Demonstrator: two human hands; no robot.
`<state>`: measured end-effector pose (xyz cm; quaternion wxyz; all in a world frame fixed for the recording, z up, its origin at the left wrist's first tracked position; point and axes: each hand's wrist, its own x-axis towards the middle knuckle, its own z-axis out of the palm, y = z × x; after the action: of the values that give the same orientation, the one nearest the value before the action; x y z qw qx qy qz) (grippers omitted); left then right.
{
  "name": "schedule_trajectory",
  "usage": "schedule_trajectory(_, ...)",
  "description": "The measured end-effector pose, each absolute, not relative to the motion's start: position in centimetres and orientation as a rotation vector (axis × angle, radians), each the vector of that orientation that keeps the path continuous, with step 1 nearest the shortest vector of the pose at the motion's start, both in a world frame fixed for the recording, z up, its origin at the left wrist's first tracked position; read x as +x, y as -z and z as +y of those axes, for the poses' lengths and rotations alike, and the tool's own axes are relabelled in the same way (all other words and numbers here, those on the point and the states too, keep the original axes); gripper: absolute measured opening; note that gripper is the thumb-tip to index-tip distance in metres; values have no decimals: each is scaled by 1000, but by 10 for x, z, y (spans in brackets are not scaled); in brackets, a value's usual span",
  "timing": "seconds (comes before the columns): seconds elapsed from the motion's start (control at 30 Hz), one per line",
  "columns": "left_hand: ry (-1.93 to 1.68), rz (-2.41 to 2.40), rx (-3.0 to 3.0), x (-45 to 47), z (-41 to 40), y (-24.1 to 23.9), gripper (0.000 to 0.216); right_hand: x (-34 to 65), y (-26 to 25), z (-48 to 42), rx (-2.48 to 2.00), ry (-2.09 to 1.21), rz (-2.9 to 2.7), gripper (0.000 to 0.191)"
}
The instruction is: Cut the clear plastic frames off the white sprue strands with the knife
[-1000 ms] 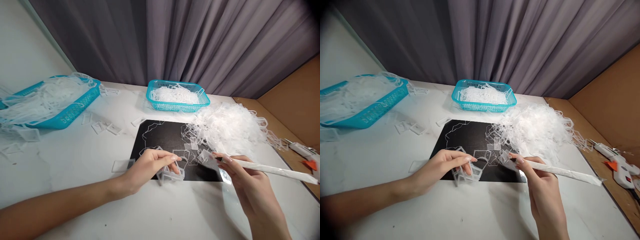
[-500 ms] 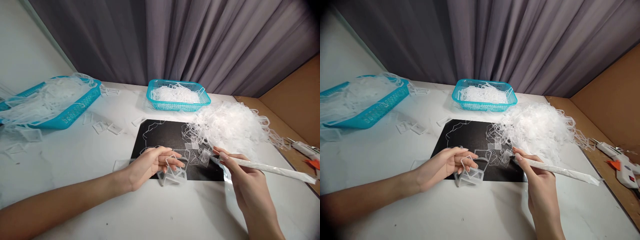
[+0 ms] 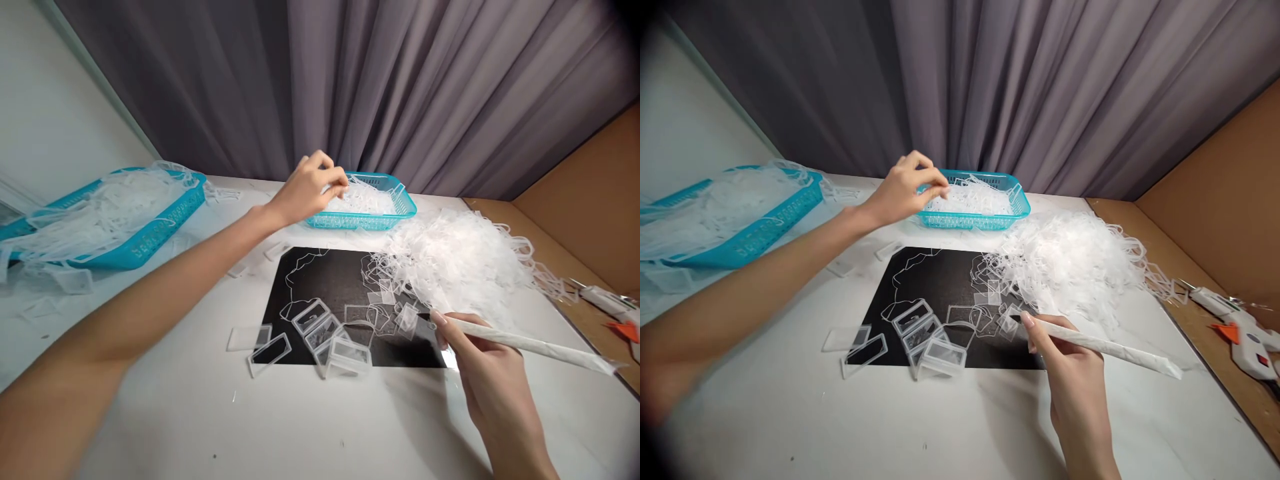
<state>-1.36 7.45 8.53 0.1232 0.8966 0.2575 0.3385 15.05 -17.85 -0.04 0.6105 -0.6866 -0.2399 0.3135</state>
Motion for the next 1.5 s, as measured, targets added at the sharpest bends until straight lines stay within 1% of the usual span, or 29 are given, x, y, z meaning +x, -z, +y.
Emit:
schedule_trajectory(0.07,-1009,772,2710,-5,107,-83,9,149,-1,-179,-1569,-742,-542,26)
schedule_trajectory(0.17,-778,864,2708,1,137,-74,6,149,0,-180,-1543,-771,-524,25)
schedule_trajectory(0.23,-730,920,2678,0,142,-69,6,149,1,-180,-1528,-782,-524,26)
schedule_trajectory(0.3,-754,978,2652,-4,135,-68,9,149,1,-180,-1515,-810,-539,27)
schedule_trajectory(0.37,-781,1042,2621,-14,112,-68,15,149,1,-181,-1519,-844,-541,29)
schedule_trajectory(0.43,-695,1077,2589,-27,75,-67,16,149,1,-181,-1543,-861,-539,31)
schedule_trajectory(0.47,-594,1069,2573,-34,51,-67,18,149,2,-181,-1561,-859,-547,30)
schedule_trajectory(0.57,-43,994,2374,-55,-24,-61,38,149,2,-182,-1594,-829,-597,28)
schedule_trajectory(0.63,49,979,2329,-64,-64,-55,39,149,2,-182,-1591,-837,-627,27)
schedule_trajectory(0.73,13,914,2353,-70,-95,-43,28,146,-1,-183,-1593,-881,-644,28)
schedule_trajectory(0.83,-94,904,2380,-69,-99,-31,14,143,-4,-183,-1553,-958,-659,27)
schedule_trajectory(0.93,-208,906,2342,-65,-95,-26,3,144,-4,-183,-1458,-1109,-698,25)
schedule_trajectory(1.07,-239,954,2069,-57,-93,-33,3,144,-4,-182,-1335,-1258,-724,22)
schedule_trajectory(1.17,-221,928,1793,-52,-93,-39,7,144,-7,-183,-1297,-1244,-675,18)
schedule_trajectory(1.27,-241,856,1602,-49,-93,-39,10,144,-9,-183,-1313,-1165,-631,19)
schedule_trajectory(1.37,-253,816,1540,-49,-93,-37,12,141,-11,-183,-1291,-1198,-652,18)
schedule_trajectory(1.5,-250,773,1600,-50,-95,-35,19,130,-16,-181,-1300,-1302,-691,21)
